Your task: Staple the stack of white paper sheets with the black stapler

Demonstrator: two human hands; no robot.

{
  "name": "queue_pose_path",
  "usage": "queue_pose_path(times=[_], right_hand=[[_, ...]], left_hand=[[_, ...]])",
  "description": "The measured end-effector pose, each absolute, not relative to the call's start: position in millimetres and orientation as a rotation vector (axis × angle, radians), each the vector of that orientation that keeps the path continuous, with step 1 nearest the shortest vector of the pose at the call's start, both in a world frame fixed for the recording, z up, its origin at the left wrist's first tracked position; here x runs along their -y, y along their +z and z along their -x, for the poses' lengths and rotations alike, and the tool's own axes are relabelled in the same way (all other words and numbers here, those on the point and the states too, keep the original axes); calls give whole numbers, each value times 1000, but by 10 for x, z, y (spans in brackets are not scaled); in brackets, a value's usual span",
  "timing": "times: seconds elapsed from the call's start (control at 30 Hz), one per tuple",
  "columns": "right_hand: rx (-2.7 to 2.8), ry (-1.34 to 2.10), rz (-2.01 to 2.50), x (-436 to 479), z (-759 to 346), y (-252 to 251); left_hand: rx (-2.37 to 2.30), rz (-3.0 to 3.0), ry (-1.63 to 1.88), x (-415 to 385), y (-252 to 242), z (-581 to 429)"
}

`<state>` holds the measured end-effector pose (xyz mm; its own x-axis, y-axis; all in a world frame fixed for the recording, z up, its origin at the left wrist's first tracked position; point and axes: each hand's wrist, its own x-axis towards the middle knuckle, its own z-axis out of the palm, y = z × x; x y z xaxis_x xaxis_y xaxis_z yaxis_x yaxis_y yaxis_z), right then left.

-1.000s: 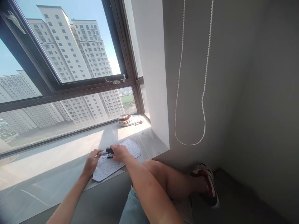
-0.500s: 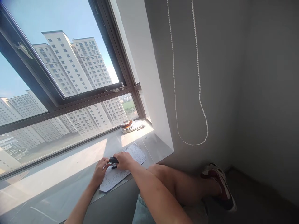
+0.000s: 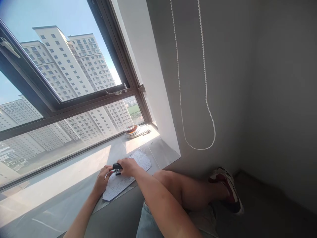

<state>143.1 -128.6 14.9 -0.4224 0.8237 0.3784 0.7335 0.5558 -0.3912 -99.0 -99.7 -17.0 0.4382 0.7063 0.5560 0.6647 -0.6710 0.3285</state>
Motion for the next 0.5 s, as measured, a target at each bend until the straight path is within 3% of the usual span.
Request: queue_pose_path(times=[0.5], right_hand=[[2265, 251, 1208, 1262, -1509, 176]], left_hand=[[-1230, -2620, 1038, 1005, -181, 991]])
